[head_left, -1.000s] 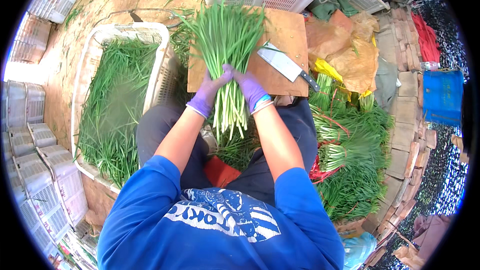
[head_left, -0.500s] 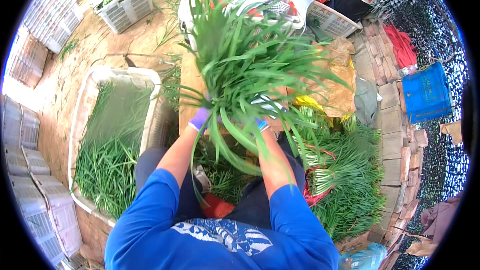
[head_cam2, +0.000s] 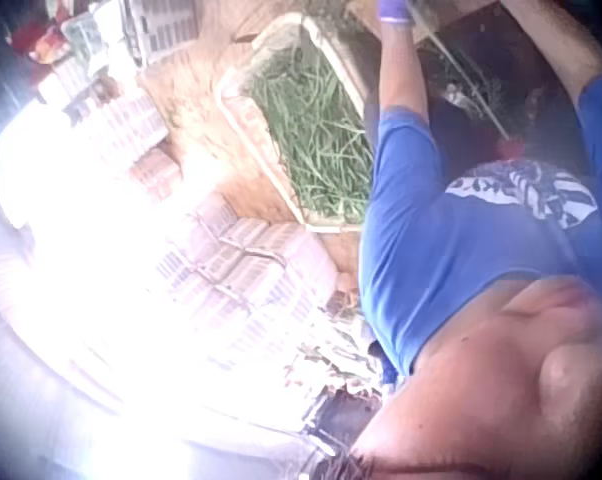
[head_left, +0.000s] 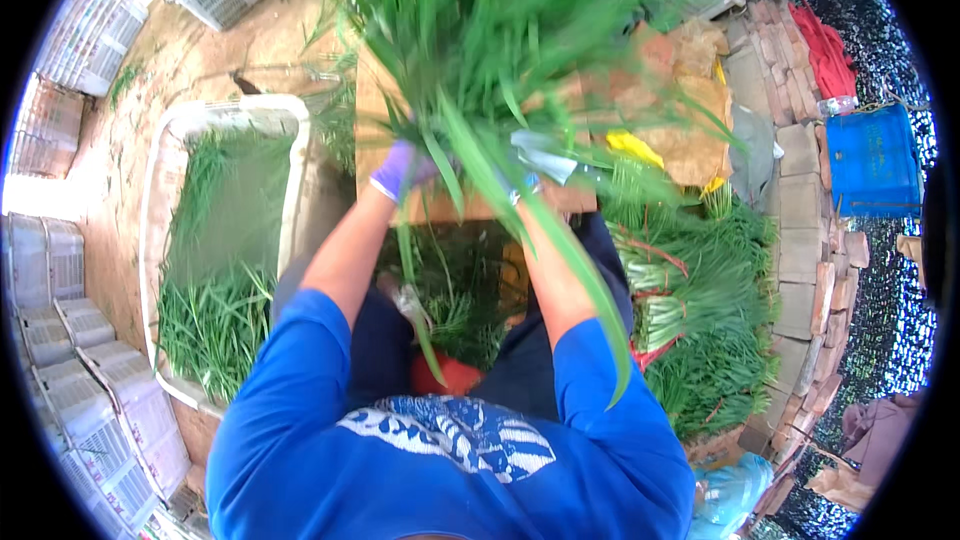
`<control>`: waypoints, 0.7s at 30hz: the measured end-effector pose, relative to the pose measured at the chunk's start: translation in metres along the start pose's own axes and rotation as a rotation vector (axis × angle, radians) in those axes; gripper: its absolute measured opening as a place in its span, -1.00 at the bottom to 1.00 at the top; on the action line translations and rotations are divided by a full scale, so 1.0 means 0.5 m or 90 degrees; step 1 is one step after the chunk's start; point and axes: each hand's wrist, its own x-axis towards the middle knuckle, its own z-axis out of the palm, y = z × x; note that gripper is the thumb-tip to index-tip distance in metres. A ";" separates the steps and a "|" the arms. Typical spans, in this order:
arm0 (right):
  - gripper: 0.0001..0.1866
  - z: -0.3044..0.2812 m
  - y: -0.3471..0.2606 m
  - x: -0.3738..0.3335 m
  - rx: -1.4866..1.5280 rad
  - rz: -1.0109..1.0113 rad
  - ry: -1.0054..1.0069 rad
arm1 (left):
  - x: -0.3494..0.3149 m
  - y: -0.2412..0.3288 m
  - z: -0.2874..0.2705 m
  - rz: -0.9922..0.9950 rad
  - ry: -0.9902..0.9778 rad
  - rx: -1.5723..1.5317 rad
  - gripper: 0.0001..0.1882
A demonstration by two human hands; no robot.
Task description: The person sorts through green chives, gathers them into a bundle, aligns the roots, and secures the bundle with a red tie.
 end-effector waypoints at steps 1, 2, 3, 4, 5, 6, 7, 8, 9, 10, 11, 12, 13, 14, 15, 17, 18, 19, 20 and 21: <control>-0.38 -0.021 -0.046 0.016 0.074 0.090 -0.011 | 0.006 0.028 -0.018 0.075 -0.005 0.095 -0.38; -0.39 -0.053 -0.087 0.025 0.141 0.189 -0.004 | 0.016 0.057 -0.027 0.157 -0.024 0.192 -0.34; -0.38 -0.062 -0.073 0.023 0.471 0.173 0.090 | 0.029 0.091 -0.018 0.141 -0.031 0.126 -0.31; -0.39 -0.074 -0.081 0.034 0.539 0.218 0.120 | 0.028 0.117 -0.009 0.120 -0.028 0.066 -0.27; -0.42 -0.100 -0.098 0.035 0.621 0.230 0.092 | 0.020 0.143 0.002 0.062 0.001 0.090 -0.26; -0.44 -0.119 -0.112 0.035 0.707 0.237 0.061 | 0.011 0.159 0.006 0.006 0.035 0.118 -0.25; -0.46 -0.118 -0.112 0.023 0.726 0.298 -0.009 | -0.003 0.164 0.015 -0.036 0.032 0.041 -0.24; -0.40 -0.121 -0.113 0.012 0.712 0.365 -0.071 | -0.017 0.173 0.022 -0.097 0.007 -0.039 -0.20; -0.39 -0.095 -0.104 -0.004 0.766 0.388 -0.069 | -0.022 0.128 0.021 -0.144 0.031 -0.052 -0.18; -0.38 -0.059 -0.092 -0.022 0.817 0.414 -0.069 | -0.023 0.053 0.018 -0.191 0.057 -0.067 -0.16; -0.34 -0.031 -0.097 -0.043 0.842 0.521 -0.069 | -0.034 -0.032 0.012 -0.176 0.104 0.040 -0.14; -0.30 0.009 -0.061 -0.068 0.710 0.559 -0.071 | -0.043 -0.082 0.017 -0.152 0.135 0.149 -0.13; -0.30 0.028 -0.048 -0.082 0.712 0.552 -0.032 | -0.065 -0.068 0.039 -0.066 0.188 0.213 -0.15; -0.29 0.044 -0.035 -0.096 0.713 0.544 0.008 | -0.067 -0.076 0.045 -0.034 0.171 0.185 -0.15; -0.29 0.052 -0.042 -0.089 0.699 0.541 0.017 | -0.068 -0.082 0.034 0.000 0.168 0.160 -0.16; -0.30 0.079 -0.010 -0.095 0.712 0.532 0.042 | -0.065 -0.078 0.034 0.024 0.115 0.069 -0.18; -0.30 0.068 -0.019 -0.081 0.669 0.606 -0.008 | -0.073 -0.068 0.023 -0.045 0.082 0.087 -0.16; -0.27 0.056 -0.026 -0.072 0.665 0.604 -0.013 | -0.071 -0.051 0.022 -0.099 0.072 0.069 -0.16; -0.24 0.049 -0.034 -0.064 0.662 0.601 -0.017 | -0.069 -0.033 0.024 -0.153 0.062 0.050 -0.16; -0.21 0.040 -0.048 -0.061 0.660 0.597 0.018 | -0.067 -0.028 0.022 -0.199 0.063 0.040 -0.14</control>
